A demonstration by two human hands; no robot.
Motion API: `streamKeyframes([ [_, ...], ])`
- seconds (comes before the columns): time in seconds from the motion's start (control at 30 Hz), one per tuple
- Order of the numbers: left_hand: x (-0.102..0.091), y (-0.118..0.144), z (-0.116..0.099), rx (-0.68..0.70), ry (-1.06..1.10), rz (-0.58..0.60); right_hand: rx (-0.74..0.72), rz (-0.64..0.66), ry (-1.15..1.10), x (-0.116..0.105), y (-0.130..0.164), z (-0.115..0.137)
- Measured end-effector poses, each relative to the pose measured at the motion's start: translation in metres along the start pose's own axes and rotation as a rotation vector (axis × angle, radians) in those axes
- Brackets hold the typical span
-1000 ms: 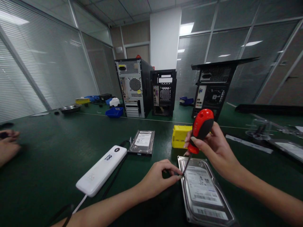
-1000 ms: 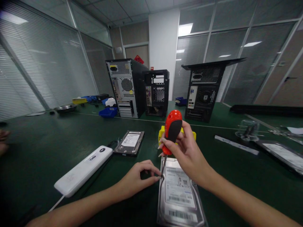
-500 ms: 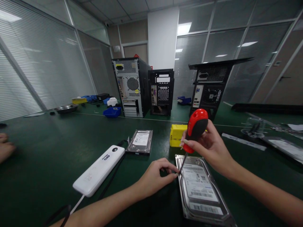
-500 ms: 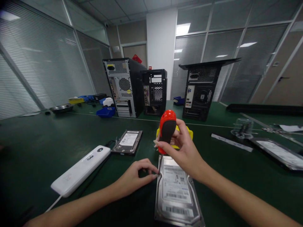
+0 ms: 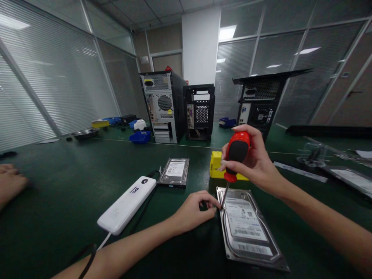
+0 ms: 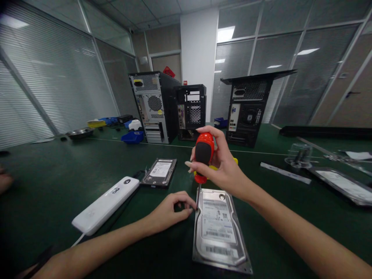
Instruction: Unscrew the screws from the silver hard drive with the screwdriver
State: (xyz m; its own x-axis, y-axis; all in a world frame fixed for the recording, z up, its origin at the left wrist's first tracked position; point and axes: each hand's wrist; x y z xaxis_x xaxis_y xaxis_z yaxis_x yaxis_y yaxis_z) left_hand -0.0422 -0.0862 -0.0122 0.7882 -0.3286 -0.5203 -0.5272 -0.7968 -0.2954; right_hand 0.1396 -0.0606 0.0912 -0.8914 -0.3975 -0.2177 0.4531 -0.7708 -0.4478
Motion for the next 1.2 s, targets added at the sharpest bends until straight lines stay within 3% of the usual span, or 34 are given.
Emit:
streamKeyframes([
  [0.23, -0.001, -0.007, 0.001, 0.015, 0.015, 0.048, -0.035, 0.044, -0.045, -0.012, -0.011, 0.001],
  [0.57, 0.004, -0.008, 0.012, 0.033, 0.072, 0.0, -0.004, 0.112, -0.017, -0.009, -0.016, 0.009],
  [0.87, 0.003, -0.006, 0.009, 0.023, 0.041, 0.018, -0.074, -0.04, 0.156, -0.008, -0.021, 0.009],
  [1.2, 0.002, -0.006, 0.008, 0.071, 0.005, 0.051, 0.11, 0.345, -0.065, -0.015, -0.033, 0.011],
])
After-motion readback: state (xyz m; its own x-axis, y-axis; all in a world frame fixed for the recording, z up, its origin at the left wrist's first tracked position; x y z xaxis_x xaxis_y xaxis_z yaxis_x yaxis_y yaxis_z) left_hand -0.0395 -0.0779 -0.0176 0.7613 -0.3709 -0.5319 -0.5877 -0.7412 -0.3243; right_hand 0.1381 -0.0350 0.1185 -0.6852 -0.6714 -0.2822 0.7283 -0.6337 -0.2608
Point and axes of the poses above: each hand's wrist, its own y-axis away from the middle knuckle, its own x-axis out of the palm, z = x × y, and after that the axes turned 10 degrees about x, right-handed
